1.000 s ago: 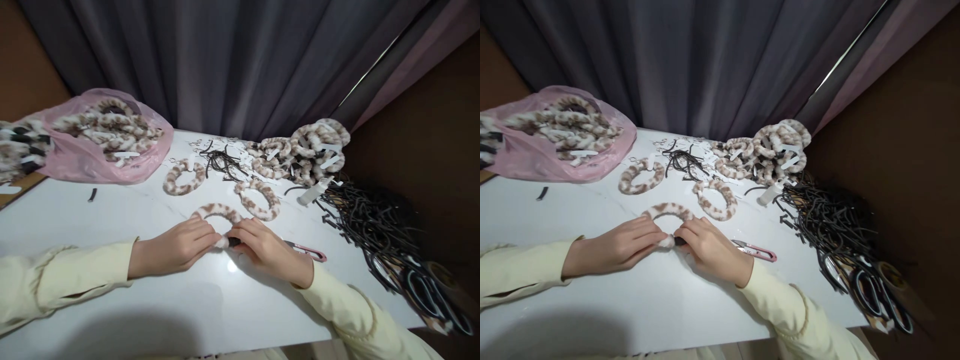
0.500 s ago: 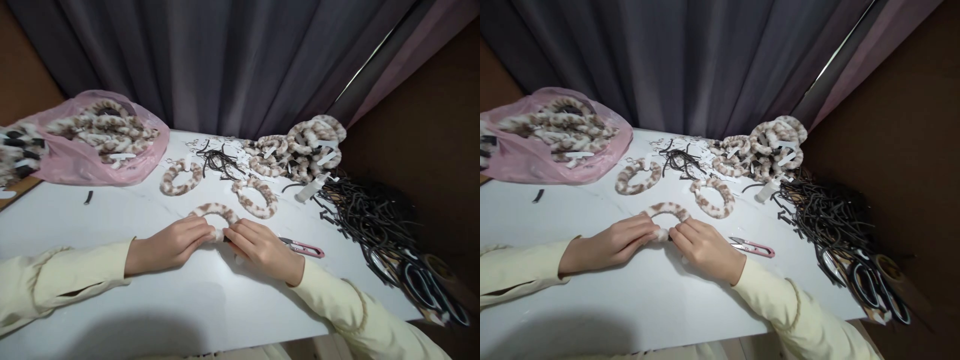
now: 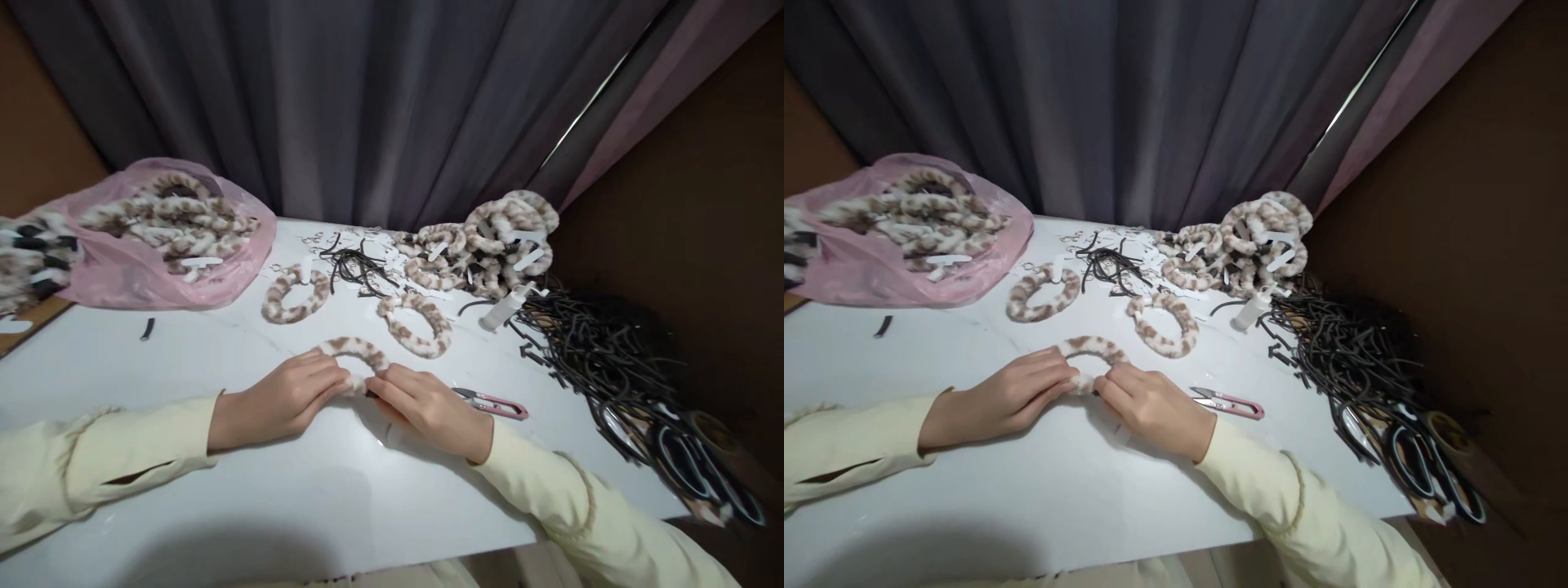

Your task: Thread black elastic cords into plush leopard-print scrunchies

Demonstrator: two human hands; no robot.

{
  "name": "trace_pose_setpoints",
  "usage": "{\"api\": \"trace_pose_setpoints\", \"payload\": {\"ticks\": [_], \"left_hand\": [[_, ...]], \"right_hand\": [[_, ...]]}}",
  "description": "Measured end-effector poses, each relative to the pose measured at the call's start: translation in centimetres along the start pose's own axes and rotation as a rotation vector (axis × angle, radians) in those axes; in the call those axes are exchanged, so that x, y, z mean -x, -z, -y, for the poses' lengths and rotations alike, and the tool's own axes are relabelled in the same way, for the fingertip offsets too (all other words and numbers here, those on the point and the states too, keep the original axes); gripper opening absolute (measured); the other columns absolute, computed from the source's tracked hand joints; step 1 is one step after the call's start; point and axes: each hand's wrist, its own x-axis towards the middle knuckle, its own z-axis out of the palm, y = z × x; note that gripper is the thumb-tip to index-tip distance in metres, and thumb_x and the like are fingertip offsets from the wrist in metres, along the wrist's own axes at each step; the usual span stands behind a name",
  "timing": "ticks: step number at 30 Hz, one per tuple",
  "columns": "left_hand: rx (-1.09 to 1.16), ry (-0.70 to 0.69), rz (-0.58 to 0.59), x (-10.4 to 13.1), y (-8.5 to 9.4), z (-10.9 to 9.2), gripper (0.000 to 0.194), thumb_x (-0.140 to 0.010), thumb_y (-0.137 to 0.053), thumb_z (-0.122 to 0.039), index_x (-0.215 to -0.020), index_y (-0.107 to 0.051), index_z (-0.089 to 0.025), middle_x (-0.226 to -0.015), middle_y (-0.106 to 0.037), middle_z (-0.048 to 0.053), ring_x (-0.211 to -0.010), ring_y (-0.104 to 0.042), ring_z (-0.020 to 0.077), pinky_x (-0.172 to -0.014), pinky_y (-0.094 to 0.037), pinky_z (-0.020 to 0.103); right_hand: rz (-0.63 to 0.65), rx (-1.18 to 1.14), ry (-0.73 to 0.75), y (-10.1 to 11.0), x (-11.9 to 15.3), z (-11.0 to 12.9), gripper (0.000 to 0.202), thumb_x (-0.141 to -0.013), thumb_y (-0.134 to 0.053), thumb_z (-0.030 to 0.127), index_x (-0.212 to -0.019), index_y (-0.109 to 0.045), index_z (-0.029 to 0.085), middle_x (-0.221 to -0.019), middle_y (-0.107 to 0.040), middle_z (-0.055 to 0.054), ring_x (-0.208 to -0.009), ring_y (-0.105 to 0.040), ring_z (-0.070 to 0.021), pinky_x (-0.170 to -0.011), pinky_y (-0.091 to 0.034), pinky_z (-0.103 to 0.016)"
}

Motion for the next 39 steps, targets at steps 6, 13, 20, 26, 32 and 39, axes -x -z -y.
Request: {"api": "trace_pose_setpoints", "payload": {"ticks": [6, 13, 20, 26, 32, 39], "left_hand": [[-0.058, -0.061, -0.031, 0.1, -0.1, 0.0, 0.015, -0.088, -0.04, -0.01, -0.085, -0.054, -0.012, -0.073, -0.056, 0.007, -0.068, -0.046, 0.0154, -0.065, -0.041, 0.029], [-0.166, -0.298, -0.041, 0.4, 0.2, 0.3, 0.023, -0.081, -0.041, -0.001, -0.101, -0.051, -0.01, -0.079, -0.061, 0.01, -0.074, -0.05, 0.0173, -0.075, -0.041, 0.034], [-0.415, -0.375, -0.153, 0.4, 0.6, 0.0, 0.026, -0.083, -0.037, -0.003, -0.101, -0.055, -0.007, -0.083, -0.068, 0.011, -0.077, -0.059, 0.0179, -0.079, -0.039, 0.037], [-0.489, -0.505, -0.147, -0.2, 0.9, -0.5, 0.023, -0.087, -0.043, -0.011, -0.104, -0.058, -0.008, -0.092, -0.07, 0.01, -0.087, -0.063, 0.0175, -0.084, -0.042, 0.035], [-0.453, -0.6, -0.175, -0.4, 1.3, -0.5, 0.021, -0.088, -0.041, -0.011, -0.096, -0.06, -0.008, -0.08, -0.072, 0.009, -0.078, -0.066, 0.0162, -0.077, -0.049, 0.031], [-0.479, -0.62, -0.185, -0.3, 1.3, -0.5, 0.024, -0.088, -0.04, -0.011, -0.098, -0.061, -0.009, -0.088, -0.072, 0.009, -0.083, -0.066, 0.0164, -0.08, -0.049, 0.03]], "right_hand": [[-0.045, -0.151, -0.066, -0.2, 0.0, -0.1, 0.019, -0.092, -0.041, 0.016, -0.105, -0.052, 0.009, -0.082, -0.059, -0.008, -0.074, -0.051, -0.0149, -0.062, -0.043, -0.024], [-0.046, -0.227, -0.14, -0.7, 0.3, -0.9, 0.019, -0.085, -0.055, 0.021, -0.1, -0.058, 0.01, -0.097, -0.062, -0.01, -0.085, -0.047, -0.0182, -0.076, -0.042, -0.032], [0.024, -0.336, -0.196, 0.4, 0.0, -0.7, 0.026, -0.082, -0.059, 0.038, -0.089, -0.063, 0.014, -0.085, -0.065, -0.005, -0.084, -0.045, -0.0179, -0.077, -0.032, -0.034], [-0.087, -0.317, -0.238, -0.1, -0.2, 0.2, 0.034, -0.089, -0.046, 0.042, -0.086, -0.064, 0.013, -0.072, -0.062, -0.006, -0.076, -0.043, -0.0171, -0.071, -0.03, -0.033], [0.065, -0.598, -0.357, 0.8, -0.8, 1.1, 0.025, -0.074, -0.069, 0.034, -0.089, -0.065, 0.015, -0.074, -0.06, -0.003, -0.08, -0.047, -0.0159, -0.075, -0.034, -0.03], [0.122, -0.849, -0.623, 1.1, -0.9, 0.9, 0.027, -0.076, -0.065, 0.04, -0.085, -0.066, 0.015, -0.072, -0.053, -0.002, -0.069, -0.047, -0.0129, -0.065, -0.036, -0.026]]}}
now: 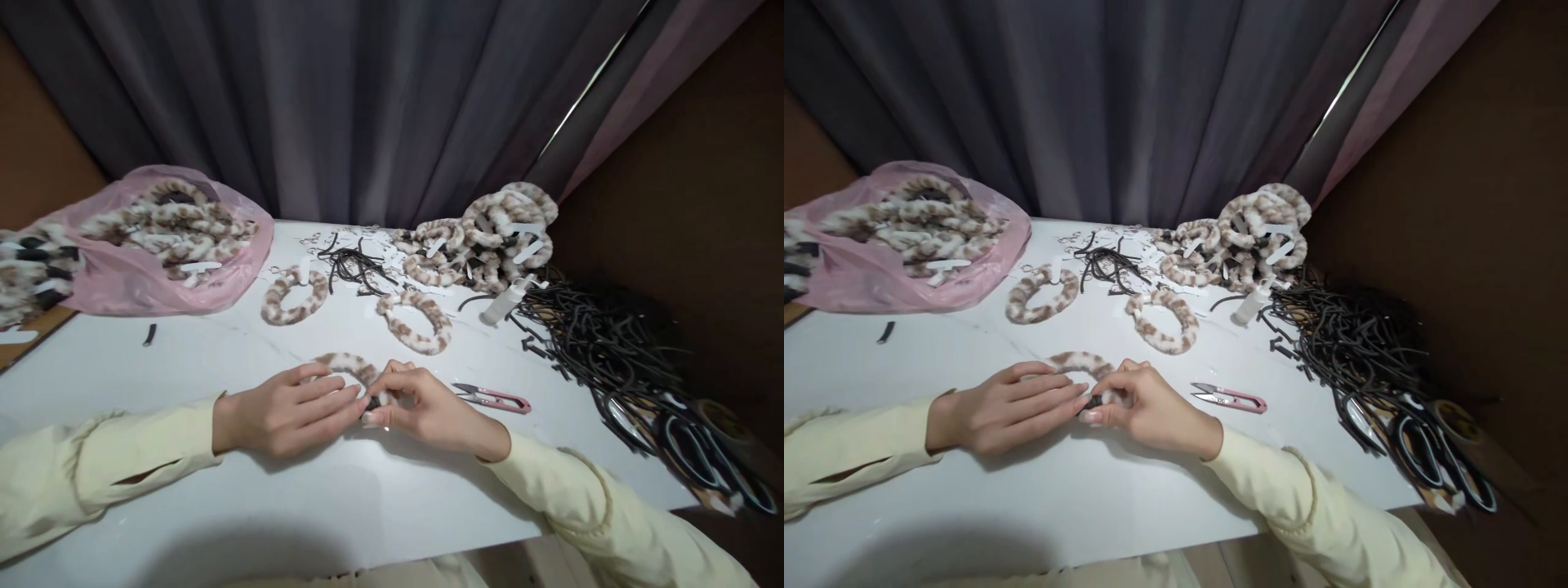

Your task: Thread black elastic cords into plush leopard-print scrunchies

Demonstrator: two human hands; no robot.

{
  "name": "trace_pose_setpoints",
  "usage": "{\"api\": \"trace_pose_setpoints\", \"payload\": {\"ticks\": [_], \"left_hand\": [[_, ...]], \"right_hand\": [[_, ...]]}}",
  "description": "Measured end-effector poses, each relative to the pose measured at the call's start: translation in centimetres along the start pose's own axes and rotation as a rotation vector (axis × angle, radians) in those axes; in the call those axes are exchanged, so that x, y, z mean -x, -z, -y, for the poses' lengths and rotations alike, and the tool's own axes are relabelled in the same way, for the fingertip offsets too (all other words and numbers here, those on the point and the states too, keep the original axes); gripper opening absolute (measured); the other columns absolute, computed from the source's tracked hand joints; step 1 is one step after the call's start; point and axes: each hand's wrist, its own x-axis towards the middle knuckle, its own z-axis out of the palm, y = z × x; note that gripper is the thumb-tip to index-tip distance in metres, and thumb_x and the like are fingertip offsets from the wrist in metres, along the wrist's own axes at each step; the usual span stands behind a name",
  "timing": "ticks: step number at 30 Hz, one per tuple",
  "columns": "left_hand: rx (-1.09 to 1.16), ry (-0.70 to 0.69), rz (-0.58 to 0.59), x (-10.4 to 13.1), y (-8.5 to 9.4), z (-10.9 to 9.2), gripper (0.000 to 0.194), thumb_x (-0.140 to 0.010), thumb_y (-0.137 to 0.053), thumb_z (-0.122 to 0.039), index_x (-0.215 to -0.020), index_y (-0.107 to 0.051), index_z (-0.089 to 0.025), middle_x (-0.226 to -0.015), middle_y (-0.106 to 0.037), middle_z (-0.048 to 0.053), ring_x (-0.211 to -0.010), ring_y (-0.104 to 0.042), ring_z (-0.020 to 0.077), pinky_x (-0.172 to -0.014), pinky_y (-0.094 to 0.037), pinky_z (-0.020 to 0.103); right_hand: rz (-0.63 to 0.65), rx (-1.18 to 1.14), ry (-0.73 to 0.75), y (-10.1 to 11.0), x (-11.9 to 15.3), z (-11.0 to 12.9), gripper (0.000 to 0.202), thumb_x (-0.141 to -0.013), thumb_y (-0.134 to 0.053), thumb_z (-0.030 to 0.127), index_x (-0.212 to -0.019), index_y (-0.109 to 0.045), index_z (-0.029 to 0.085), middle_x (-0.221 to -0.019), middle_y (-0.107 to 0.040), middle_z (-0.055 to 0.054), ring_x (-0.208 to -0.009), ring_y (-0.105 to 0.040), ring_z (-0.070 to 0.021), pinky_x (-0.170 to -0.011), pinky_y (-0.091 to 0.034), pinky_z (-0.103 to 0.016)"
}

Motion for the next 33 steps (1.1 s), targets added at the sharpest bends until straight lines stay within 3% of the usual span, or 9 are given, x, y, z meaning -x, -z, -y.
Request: {"api": "trace_pose_setpoints", "payload": {"ticks": [2, 7, 12, 15, 18, 23, 27, 33], "left_hand": [[0.016, 0.04, 0.004, 0.0, -0.2, -0.1, 0.022, -0.086, -0.045, -0.012, -0.102, -0.06, -0.008, -0.091, -0.071, 0.01, -0.085, -0.066, 0.0172, -0.08, -0.048, 0.031], [0.131, 0.205, -0.021, 0.1, -0.9, -0.4, 0.028, -0.083, -0.057, -0.019, -0.109, -0.054, -0.01, -0.087, -0.071, 0.01, -0.08, -0.065, 0.0155, -0.078, -0.047, 0.03], [0.201, 0.192, -0.002, 0.8, -1.0, -0.3, 0.028, -0.087, -0.049, -0.015, -0.114, -0.05, -0.01, -0.087, -0.071, 0.011, -0.083, -0.065, 0.0173, -0.077, -0.047, 0.031], [0.197, 0.196, -0.008, 0.8, -1.0, -0.2, 0.03, -0.087, -0.049, -0.014, -0.116, -0.047, -0.01, -0.082, -0.07, 0.011, -0.078, -0.065, 0.0172, -0.074, -0.047, 0.031], [0.181, 0.211, -0.018, 0.6, -0.9, -0.3, 0.03, -0.086, -0.05, -0.014, -0.116, -0.047, -0.01, -0.077, -0.069, 0.01, -0.074, -0.064, 0.0168, -0.071, -0.046, 0.031], [0.346, 0.294, 0.026, 0.3, -0.8, -0.8, 0.029, -0.084, -0.046, -0.007, -0.113, -0.047, -0.007, -0.078, -0.066, 0.012, -0.073, -0.059, 0.0182, -0.07, -0.047, 0.034], [0.501, 0.4, 0.022, 0.3, -0.9, -1.1, 0.034, -0.079, -0.048, 0.0, -0.112, -0.05, -0.008, -0.081, -0.065, 0.013, -0.072, -0.056, 0.0178, -0.069, -0.047, 0.035], [0.536, 0.444, -0.066, 0.1, -1.0, -1.5, 0.039, -0.079, -0.046, 0.001, -0.116, -0.051, -0.011, -0.082, -0.066, 0.011, -0.073, -0.058, 0.0178, -0.063, -0.05, 0.034]], "right_hand": [[0.007, -0.109, -0.057, -0.2, -0.1, 0.0, 0.029, -0.076, -0.064, 0.043, -0.084, -0.064, 0.015, -0.072, -0.054, -0.001, -0.067, -0.047, -0.012, -0.065, -0.037, -0.026], [0.106, -0.661, -0.156, -0.7, 0.0, 0.1, 0.037, -0.077, -0.065, 0.04, -0.098, -0.045, 0.017, -0.067, -0.056, 0.003, -0.067, -0.057, -0.0117, -0.069, -0.043, -0.029], [0.16, -0.774, -0.147, -0.7, 0.0, 0.2, 0.044, -0.078, -0.063, 0.04, -0.109, -0.039, 0.019, -0.072, -0.058, 0.002, -0.071, -0.059, -0.0116, -0.072, -0.043, -0.029], [0.179, -0.644, -0.141, -0.1, -0.1, 0.3, 0.039, -0.079, -0.061, 0.04, -0.105, -0.046, 0.016, -0.073, -0.058, 0.0, -0.071, -0.058, -0.0119, -0.071, -0.043, -0.028], [0.188, -0.359, -0.125, 0.6, -0.1, 0.4, 0.027, -0.082, -0.057, 0.038, -0.086, -0.059, 0.012, -0.074, -0.059, -0.003, -0.067, -0.054, -0.0112, -0.064, -0.041, -0.024], [0.074, 0.022, -0.038, 0.2, 0.0, 0.5, 0.013, -0.08, -0.062, 0.025, -0.082, -0.067, 0.013, -0.07, -0.058, -0.002, -0.067, -0.05, -0.0123, -0.062, -0.036, -0.024], [-0.041, 0.263, 0.056, -0.9, 0.1, 0.2, 0.005, -0.079, -0.064, 0.02, -0.078, -0.065, 0.015, -0.064, -0.055, -0.001, -0.072, -0.047, -0.0146, -0.071, -0.031, -0.029], [-0.186, 0.541, 0.25, -1.7, 0.7, 0.4, 0.018, -0.08, -0.05, 0.012, -0.062, -0.049, 0.014, -0.058, -0.049, -0.001, -0.071, -0.041, -0.0155, -0.066, -0.024, -0.031]]}}
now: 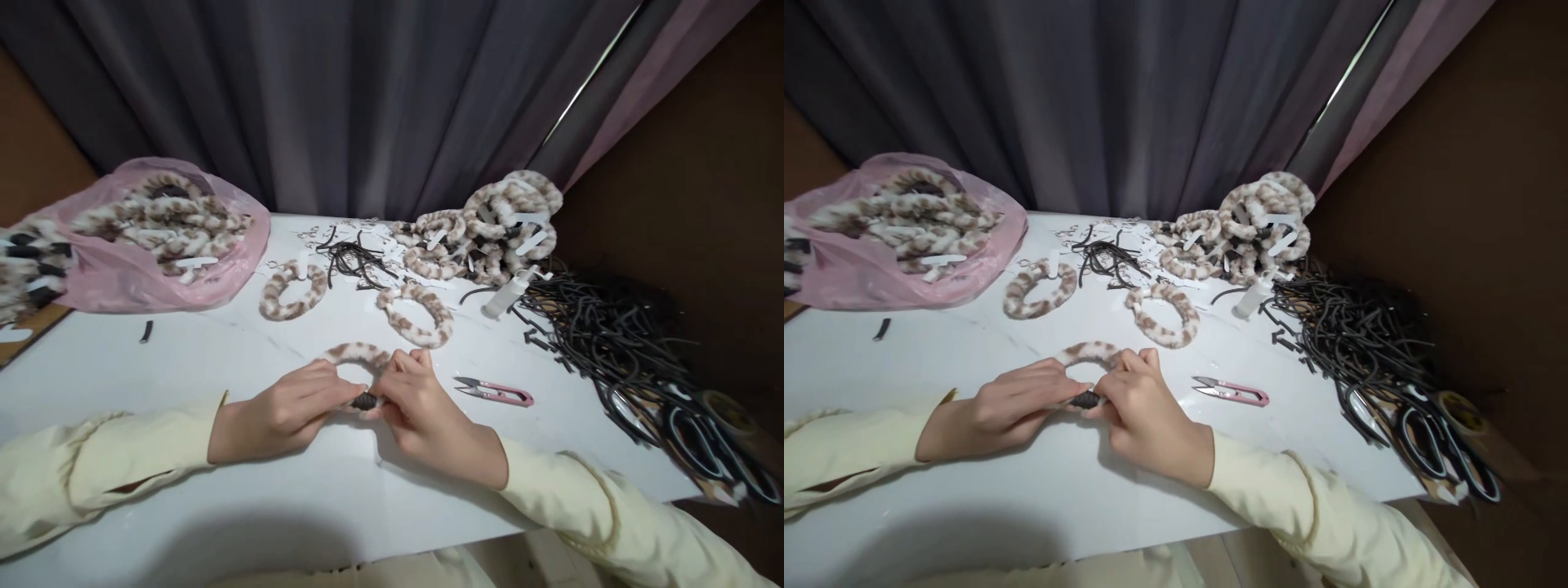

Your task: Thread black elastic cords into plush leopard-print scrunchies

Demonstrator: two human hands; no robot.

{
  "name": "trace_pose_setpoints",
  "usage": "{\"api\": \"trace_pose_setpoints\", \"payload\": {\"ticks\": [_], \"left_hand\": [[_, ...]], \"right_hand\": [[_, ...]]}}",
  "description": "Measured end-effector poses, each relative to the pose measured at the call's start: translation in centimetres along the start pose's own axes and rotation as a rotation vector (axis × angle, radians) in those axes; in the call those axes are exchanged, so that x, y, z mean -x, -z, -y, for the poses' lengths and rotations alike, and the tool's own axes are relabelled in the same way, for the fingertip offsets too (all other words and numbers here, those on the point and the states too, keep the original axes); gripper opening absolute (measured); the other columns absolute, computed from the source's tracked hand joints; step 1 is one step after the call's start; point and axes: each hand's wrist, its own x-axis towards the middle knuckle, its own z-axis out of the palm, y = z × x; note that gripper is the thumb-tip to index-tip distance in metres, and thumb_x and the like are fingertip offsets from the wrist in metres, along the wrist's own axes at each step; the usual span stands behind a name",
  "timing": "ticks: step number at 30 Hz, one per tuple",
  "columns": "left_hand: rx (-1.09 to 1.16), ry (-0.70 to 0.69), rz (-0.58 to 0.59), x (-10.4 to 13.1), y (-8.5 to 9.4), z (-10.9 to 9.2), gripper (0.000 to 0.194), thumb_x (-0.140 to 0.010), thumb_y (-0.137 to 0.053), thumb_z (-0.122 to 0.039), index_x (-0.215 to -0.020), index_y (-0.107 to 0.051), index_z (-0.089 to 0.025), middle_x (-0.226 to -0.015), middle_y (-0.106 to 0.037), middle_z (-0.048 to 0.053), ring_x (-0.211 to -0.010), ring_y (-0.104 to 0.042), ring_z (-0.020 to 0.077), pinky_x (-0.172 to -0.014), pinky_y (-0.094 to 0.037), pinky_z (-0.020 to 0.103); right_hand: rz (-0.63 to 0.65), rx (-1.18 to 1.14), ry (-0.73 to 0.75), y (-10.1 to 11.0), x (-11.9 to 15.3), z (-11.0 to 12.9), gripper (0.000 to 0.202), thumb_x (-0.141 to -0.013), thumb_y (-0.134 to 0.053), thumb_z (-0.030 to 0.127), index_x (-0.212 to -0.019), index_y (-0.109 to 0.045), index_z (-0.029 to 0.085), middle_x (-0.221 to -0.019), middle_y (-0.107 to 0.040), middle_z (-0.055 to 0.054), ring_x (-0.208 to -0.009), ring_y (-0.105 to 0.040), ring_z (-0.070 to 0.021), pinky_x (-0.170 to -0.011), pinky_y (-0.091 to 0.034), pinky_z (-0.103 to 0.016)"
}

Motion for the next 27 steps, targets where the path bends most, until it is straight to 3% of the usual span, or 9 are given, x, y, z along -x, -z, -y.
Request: {"api": "trace_pose_setpoints", "payload": {"ticks": [6, 12, 22, 25, 27], "left_hand": [[-0.037, -0.025, -0.059, 0.1, -0.2, 0.1, 0.042, -0.079, -0.046, 0.002, -0.117, -0.052, -0.011, -0.086, -0.068, 0.012, -0.08, -0.062, 0.0198, -0.069, -0.053, 0.036], [-0.019, 0.021, -0.088, 0.0, -0.3, 0.2, 0.038, -0.078, -0.048, 0.003, -0.113, -0.055, -0.01, -0.089, -0.068, 0.012, -0.083, -0.062, 0.0184, -0.073, -0.054, 0.033], [0.081, 0.178, -0.033, 0.1, -0.3, 0.2, 0.03, -0.082, -0.047, -0.004, -0.108, -0.061, -0.013, -0.083, -0.069, 0.009, -0.073, -0.063, 0.0143, -0.068, -0.053, 0.026], [0.065, 0.174, -0.048, -0.1, -0.2, 0.1, 0.03, -0.082, -0.047, -0.003, -0.108, -0.059, -0.012, -0.082, -0.068, 0.01, -0.072, -0.063, 0.0144, -0.065, -0.053, 0.026], [0.014, 0.118, -0.047, -0.1, 0.0, 0.0, 0.032, -0.081, -0.047, -0.001, -0.11, -0.057, -0.011, -0.084, -0.068, 0.011, -0.075, -0.062, 0.0159, -0.066, -0.053, 0.028]], "right_hand": [[-0.081, 0.283, 0.186, -0.1, 0.3, 0.6, 0.013, -0.073, -0.043, 0.007, -0.066, -0.052, 0.013, -0.063, -0.051, -0.006, -0.07, -0.036, -0.0183, -0.063, -0.022, -0.033], [-0.128, 0.566, 0.304, -0.1, 0.3, 0.3, 0.019, -0.084, -0.042, 0.006, -0.073, -0.057, 0.01, -0.066, -0.05, -0.006, -0.072, -0.037, -0.0191, -0.065, -0.024, -0.034], [-0.104, 0.655, 0.523, 0.0, 0.4, -0.2, 0.027, -0.087, -0.036, 0.004, -0.087, -0.062, 0.002, -0.076, -0.055, -0.014, -0.075, -0.044, -0.0231, -0.062, -0.024, -0.035], [-0.143, 0.592, 0.475, 0.0, 0.3, -0.4, 0.025, -0.088, -0.038, 0.006, -0.088, -0.063, 0.004, -0.073, -0.056, -0.011, -0.074, -0.044, -0.0208, -0.062, -0.024, -0.034], [-0.137, 0.429, 0.327, 0.3, 0.1, -0.6, 0.022, -0.091, -0.044, 0.019, -0.086, -0.064, 0.009, -0.068, -0.057, -0.007, -0.073, -0.044, -0.0189, -0.064, -0.025, -0.033]]}}
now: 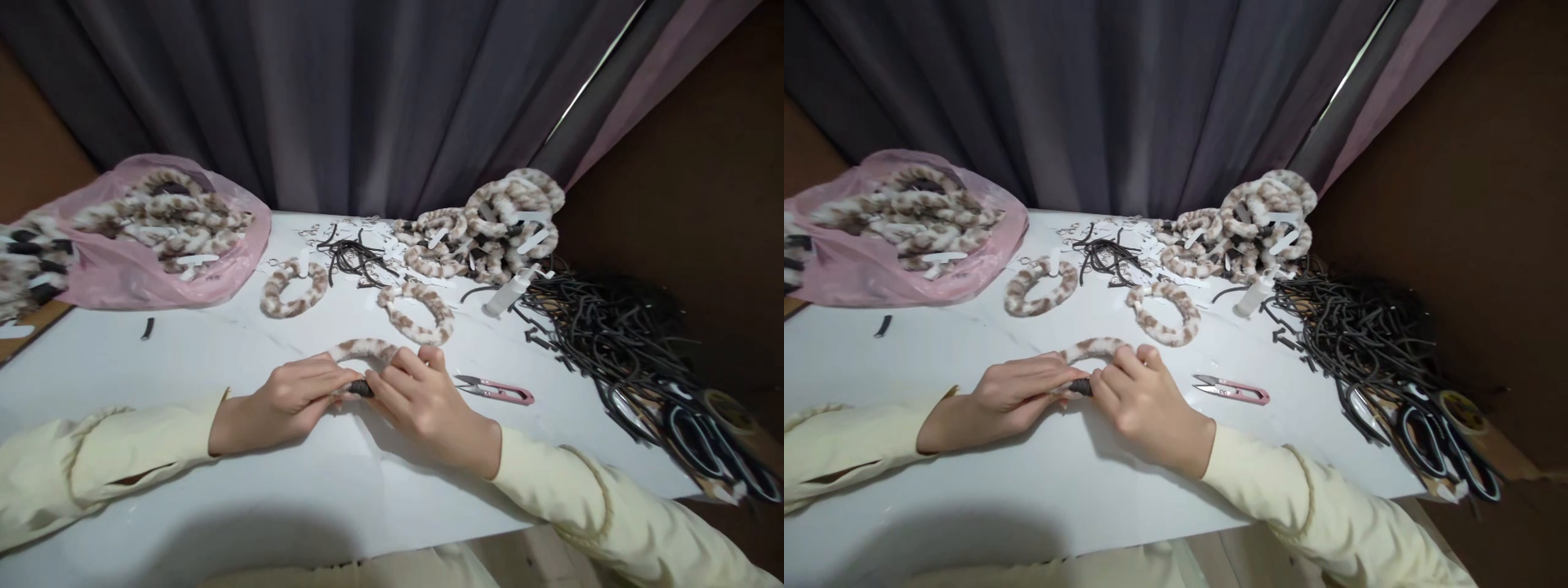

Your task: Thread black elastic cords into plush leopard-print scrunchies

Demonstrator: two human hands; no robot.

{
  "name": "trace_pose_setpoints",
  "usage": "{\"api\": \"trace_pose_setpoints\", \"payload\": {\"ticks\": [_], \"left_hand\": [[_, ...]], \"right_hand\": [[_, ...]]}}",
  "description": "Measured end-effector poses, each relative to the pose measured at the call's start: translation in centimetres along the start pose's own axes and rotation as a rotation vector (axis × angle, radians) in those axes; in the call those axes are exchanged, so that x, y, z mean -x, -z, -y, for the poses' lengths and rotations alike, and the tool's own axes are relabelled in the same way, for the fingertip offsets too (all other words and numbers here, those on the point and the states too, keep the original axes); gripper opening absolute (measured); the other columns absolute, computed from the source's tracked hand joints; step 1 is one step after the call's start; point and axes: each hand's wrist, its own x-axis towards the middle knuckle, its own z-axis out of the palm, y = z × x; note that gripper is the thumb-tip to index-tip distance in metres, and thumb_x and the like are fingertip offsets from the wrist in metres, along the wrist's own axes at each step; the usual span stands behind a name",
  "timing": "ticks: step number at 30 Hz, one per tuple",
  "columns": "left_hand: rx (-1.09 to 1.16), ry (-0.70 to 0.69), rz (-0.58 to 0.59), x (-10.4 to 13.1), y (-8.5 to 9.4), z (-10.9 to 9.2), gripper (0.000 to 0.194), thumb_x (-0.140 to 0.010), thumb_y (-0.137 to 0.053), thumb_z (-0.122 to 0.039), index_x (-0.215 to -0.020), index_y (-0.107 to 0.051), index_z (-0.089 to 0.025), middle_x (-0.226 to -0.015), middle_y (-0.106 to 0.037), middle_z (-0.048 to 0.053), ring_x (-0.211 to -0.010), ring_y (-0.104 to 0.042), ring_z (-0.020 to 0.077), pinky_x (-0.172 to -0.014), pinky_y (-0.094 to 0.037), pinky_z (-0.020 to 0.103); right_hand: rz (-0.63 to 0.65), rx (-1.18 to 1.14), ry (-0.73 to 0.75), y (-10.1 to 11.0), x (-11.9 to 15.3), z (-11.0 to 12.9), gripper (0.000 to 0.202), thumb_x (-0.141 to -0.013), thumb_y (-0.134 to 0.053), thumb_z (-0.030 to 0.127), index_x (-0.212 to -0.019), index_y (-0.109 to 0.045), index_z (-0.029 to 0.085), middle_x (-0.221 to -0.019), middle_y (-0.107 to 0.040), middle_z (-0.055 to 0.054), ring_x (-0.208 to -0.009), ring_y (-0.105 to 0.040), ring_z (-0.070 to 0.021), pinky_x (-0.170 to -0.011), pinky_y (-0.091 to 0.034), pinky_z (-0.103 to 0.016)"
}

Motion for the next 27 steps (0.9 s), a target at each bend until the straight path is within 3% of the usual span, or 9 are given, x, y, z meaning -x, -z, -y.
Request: {"api": "trace_pose_setpoints", "payload": {"ticks": [2, 4, 8, 13, 16, 21, 27], "left_hand": [[-0.094, -0.119, 0.005, 0.0, 0.3, 0.1, 0.037, -0.08, -0.047, 0.0, -0.115, -0.053, -0.009, -0.086, -0.068, 0.013, -0.078, -0.063, 0.0186, -0.068, -0.054, 0.032], [-0.2, -0.258, 0.022, 0.0, 0.6, 0.3, 0.04, -0.081, -0.045, -0.002, -0.121, -0.047, -0.007, -0.083, -0.068, 0.015, -0.077, -0.063, 0.0205, -0.068, -0.053, 0.035], [-0.271, -0.424, 0.084, -0.1, 1.2, 0.5, 0.044, -0.087, -0.038, -0.006, -0.131, -0.034, -0.002, -0.074, -0.068, 0.015, -0.068, -0.062, 0.02, -0.059, -0.05, 0.034], [-0.234, -0.456, 0.154, -0.2, 1.3, 0.4, 0.052, -0.089, -0.033, -0.006, -0.138, -0.019, 0.001, -0.079, -0.069, 0.017, -0.076, -0.064, 0.0212, -0.062, -0.049, 0.033], [-0.235, -0.418, 0.147, 0.1, 1.0, 0.6, 0.054, -0.088, -0.035, -0.006, -0.14, -0.019, -0.003, -0.077, -0.069, 0.014, -0.074, -0.063, 0.0208, -0.062, -0.048, 0.034], [-0.209, -0.363, 0.082, 0.3, 0.7, 0.6, 0.054, -0.083, -0.04, -0.004, -0.136, -0.03, -0.002, -0.073, -0.066, 0.015, -0.065, -0.057, 0.0203, -0.057, -0.047, 0.035], [-0.164, -0.243, -0.029, 0.2, 0.4, -0.1, 0.051, -0.078, -0.044, 0.002, -0.129, -0.043, -0.008, -0.085, -0.068, 0.015, -0.081, -0.06, 0.0212, -0.071, -0.052, 0.035]], "right_hand": [[0.087, -0.244, -0.179, 0.6, -0.3, -0.5, 0.025, -0.087, -0.053, 0.036, -0.085, -0.064, 0.013, -0.068, -0.058, -0.004, -0.074, -0.044, -0.0176, -0.068, -0.027, -0.033], [0.241, -0.513, -0.293, 1.4, -0.7, -1.0, 0.03, -0.082, -0.057, 0.044, -0.085, -0.064, 0.016, -0.073, -0.061, -0.003, -0.077, -0.046, -0.0168, -0.073, -0.029, -0.033], [0.481, -0.953, -0.395, 2.3, -1.1, -1.7, 0.029, -0.088, -0.049, 0.039, -0.085, -0.065, 0.014, -0.075, -0.06, -0.003, -0.076, -0.048, -0.0142, -0.069, -0.036, -0.027], [0.551, -1.213, -0.559, 1.4, -1.1, -1.6, 0.025, -0.085, -0.053, 0.034, -0.084, -0.065, 0.012, -0.073, -0.058, -0.002, -0.069, -0.05, -0.0123, -0.063, -0.038, -0.024], [0.456, -1.131, -0.56, 0.9, -1.2, -1.1, 0.018, -0.083, -0.055, 0.027, -0.082, -0.064, 0.012, -0.07, -0.057, -0.002, -0.069, -0.048, -0.0127, -0.063, -0.037, -0.024], [0.268, -0.742, -0.398, 0.8, -0.9, 0.3, 0.015, -0.085, -0.048, 0.015, -0.073, -0.057, 0.014, -0.065, -0.053, -0.002, -0.076, -0.042, -0.0161, -0.069, -0.029, -0.03], [0.077, -0.477, -0.328, 0.2, -0.6, 1.0, 0.015, -0.08, -0.043, 0.009, -0.069, -0.053, 0.013, -0.063, -0.052, -0.003, -0.075, -0.038, -0.0171, -0.066, -0.021, -0.033]]}}
